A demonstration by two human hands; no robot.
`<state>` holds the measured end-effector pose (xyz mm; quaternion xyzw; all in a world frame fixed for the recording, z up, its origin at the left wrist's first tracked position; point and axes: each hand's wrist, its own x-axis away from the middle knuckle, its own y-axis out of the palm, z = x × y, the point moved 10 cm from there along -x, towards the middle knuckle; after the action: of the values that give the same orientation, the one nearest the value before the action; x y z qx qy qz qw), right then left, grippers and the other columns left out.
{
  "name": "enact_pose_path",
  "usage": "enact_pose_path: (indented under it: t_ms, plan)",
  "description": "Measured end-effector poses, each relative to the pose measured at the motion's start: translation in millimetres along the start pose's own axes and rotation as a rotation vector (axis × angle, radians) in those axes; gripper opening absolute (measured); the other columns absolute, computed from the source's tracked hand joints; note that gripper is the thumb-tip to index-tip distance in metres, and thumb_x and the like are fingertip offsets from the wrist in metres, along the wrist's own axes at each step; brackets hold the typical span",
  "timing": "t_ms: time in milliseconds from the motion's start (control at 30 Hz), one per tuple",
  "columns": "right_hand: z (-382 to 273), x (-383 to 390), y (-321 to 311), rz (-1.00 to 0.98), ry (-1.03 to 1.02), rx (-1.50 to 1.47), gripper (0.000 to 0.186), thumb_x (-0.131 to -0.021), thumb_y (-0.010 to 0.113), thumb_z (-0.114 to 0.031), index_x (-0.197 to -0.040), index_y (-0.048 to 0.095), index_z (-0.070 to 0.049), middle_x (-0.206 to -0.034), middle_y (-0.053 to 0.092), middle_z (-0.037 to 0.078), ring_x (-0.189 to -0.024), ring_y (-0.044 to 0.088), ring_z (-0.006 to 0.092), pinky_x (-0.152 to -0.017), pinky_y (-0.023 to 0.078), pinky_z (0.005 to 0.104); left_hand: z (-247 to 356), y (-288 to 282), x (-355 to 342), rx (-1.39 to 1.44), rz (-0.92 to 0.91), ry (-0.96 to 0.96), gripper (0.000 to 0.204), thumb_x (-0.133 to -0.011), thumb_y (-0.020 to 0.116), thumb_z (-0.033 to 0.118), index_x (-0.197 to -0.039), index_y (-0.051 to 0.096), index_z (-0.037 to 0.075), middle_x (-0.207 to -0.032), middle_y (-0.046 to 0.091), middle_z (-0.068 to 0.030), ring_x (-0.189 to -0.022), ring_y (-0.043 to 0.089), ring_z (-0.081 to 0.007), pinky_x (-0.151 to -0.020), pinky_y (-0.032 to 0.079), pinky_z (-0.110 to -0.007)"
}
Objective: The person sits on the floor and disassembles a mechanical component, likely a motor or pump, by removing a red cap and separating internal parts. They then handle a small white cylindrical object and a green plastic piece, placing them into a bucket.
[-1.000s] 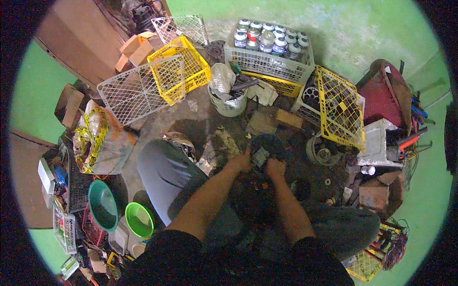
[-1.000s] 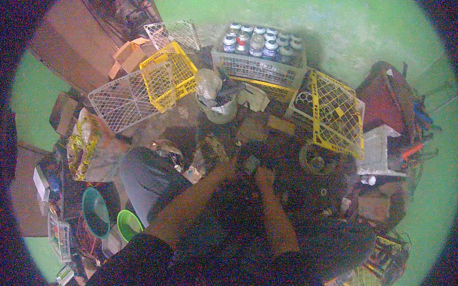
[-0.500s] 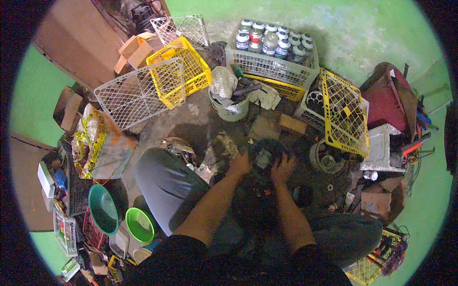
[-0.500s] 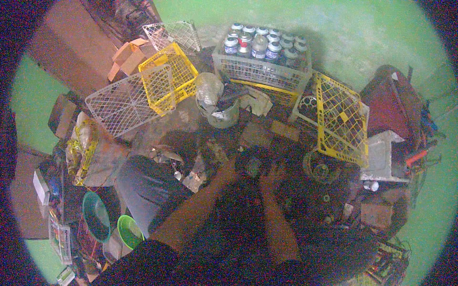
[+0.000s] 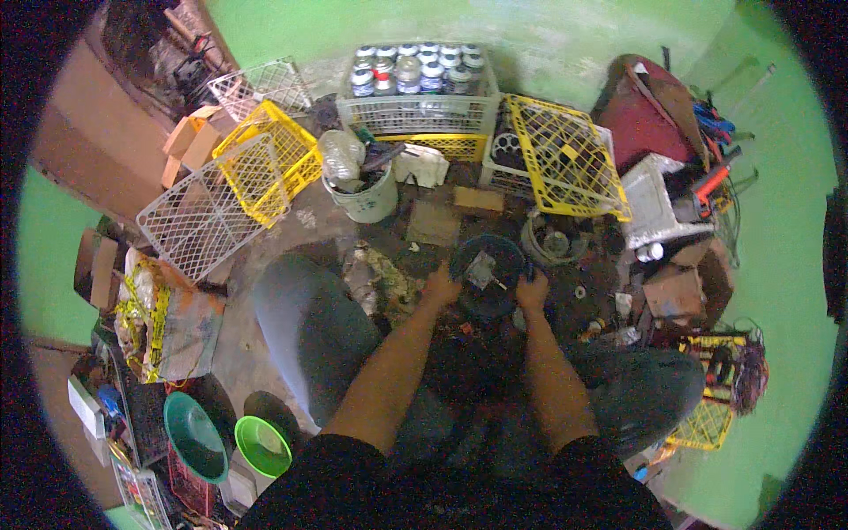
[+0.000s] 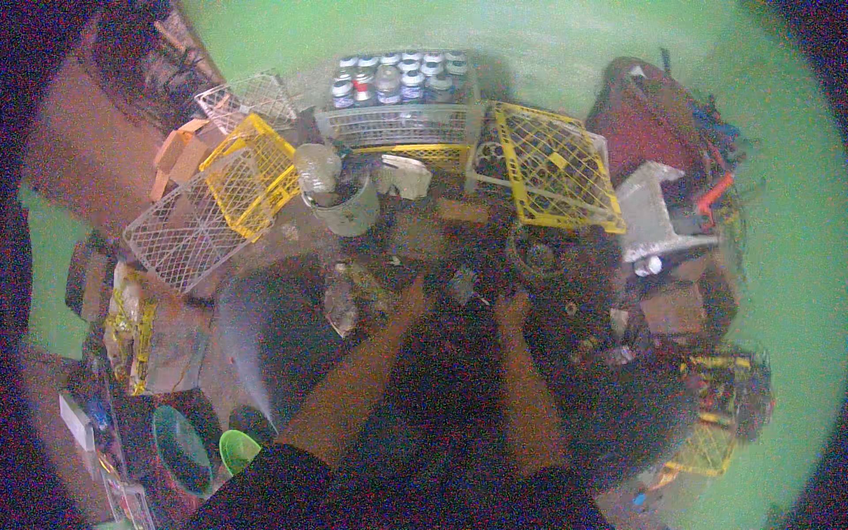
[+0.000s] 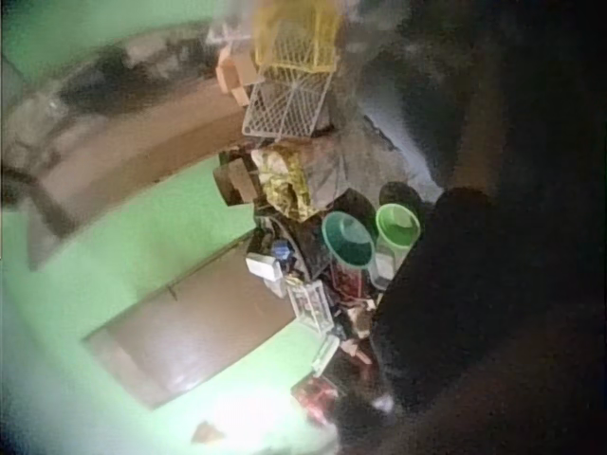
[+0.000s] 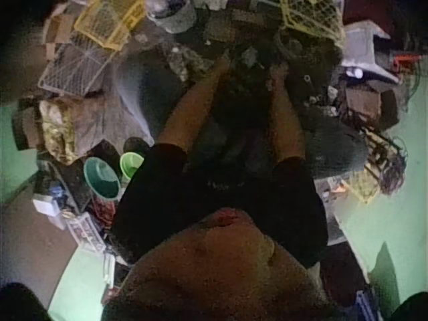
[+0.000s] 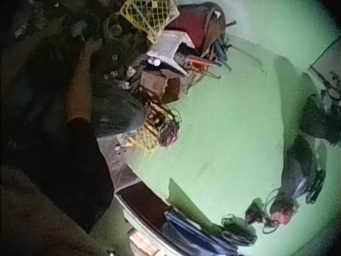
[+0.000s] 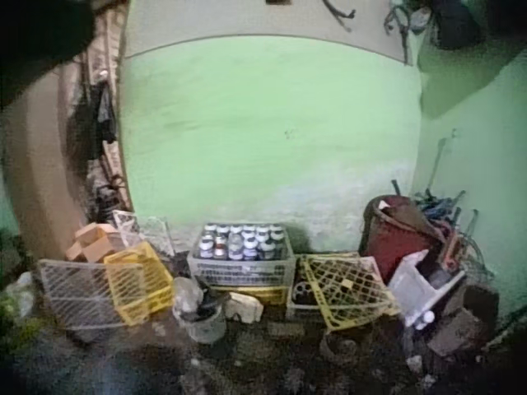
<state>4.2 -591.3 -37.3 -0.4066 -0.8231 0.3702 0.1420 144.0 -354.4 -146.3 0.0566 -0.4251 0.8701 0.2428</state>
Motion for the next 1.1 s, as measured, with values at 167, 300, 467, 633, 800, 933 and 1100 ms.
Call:
enact_pose_path:
  t_ms: [167,300,467,633,800,933,1100]
  plan:
    - [153,-39,-63,-0.182,0.148,0.217,0.032,-0.079,0.069,-0.020,-0.104,0.069,0.000,-0.090,0.071,0.022,-0.091,0.069,0.0396,-0.079,0.052,0.0457,134,45,44,0.180,-0.378,-0.021,0.085,-0.082,0.068,0.035,-0.150,0.026,0.005,-0.139,0.046,-0.0317,-0.129,0.046,-0.0437,-0.106,0.041,-0.050]
    - [147,-41,-122,0.010,0.165,0.128,0.035,-0.079,0.067,-0.022,-0.105,0.069,0.000,-0.095,0.072,0.021,-0.090,0.069,0.0385,-0.079,0.052,0.0434,177,31,56,0.220,-0.213,0.150,0.089,-0.083,0.068,0.040,-0.151,0.023,0.005,-0.143,0.042,-0.0305,-0.133,0.043,-0.0440,-0.108,0.039,-0.049]
    - [143,-1,-114,0.009,0.227,0.088,0.038,-0.079,0.067,-0.026,-0.106,0.070,0.000,-0.102,0.071,0.022,-0.096,0.068,0.0388,-0.086,0.051,0.0441,130,51,57,0.031,-0.127,-0.014,0.091,-0.083,0.067,0.042,-0.152,0.021,0.007,-0.144,0.042,-0.0291,-0.132,0.041,-0.0480,-0.108,0.039,-0.049]
    - [185,30,-33,-0.349,0.107,0.116,0.055,-0.076,0.071,-0.032,-0.121,0.063,0.000,-0.119,0.064,0.024,-0.108,0.063,0.0394,-0.095,0.049,0.0468,69,44,45,0.004,-0.009,-0.159,0.084,-0.086,0.063,0.038,-0.153,0.019,0.011,-0.141,0.044,-0.0303,-0.128,0.046,-0.0466,-0.104,0.041,-0.050]
    - [185,58,14,-0.632,0.138,0.349,0.076,-0.077,0.074,-0.032,-0.141,0.043,-0.006,-0.141,0.046,0.024,-0.120,0.056,0.0416,-0.100,0.047,0.0493,25,41,54,0.135,0.044,-0.111,0.082,-0.084,0.062,0.033,-0.153,0.022,0.011,-0.129,0.057,-0.0255,-0.117,0.056,-0.0445,-0.101,0.044,-0.050]
    - [119,89,-4,-0.728,0.134,0.371,0.088,-0.077,0.075,-0.030,-0.149,0.029,-0.011,-0.150,0.034,0.024,-0.125,0.051,0.0436,-0.103,0.046,0.0514,-30,49,93,0.017,0.106,-0.136,0.069,-0.080,0.063,0.024,-0.144,0.040,0.007,-0.123,0.061,-0.0231,-0.113,0.058,-0.0445,-0.099,0.045,-0.049]
    - [144,62,-7,-0.570,0.110,0.421,0.100,-0.076,0.078,-0.024,-0.154,0.017,-0.016,-0.155,0.024,0.026,-0.127,0.049,0.0441,-0.101,0.047,0.0549,9,58,70,-0.029,0.007,0.059,0.062,-0.075,0.067,0.016,-0.133,0.052,0.003,-0.122,0.061,-0.0252,-0.114,0.057,-0.0434,-0.099,0.046,-0.048]
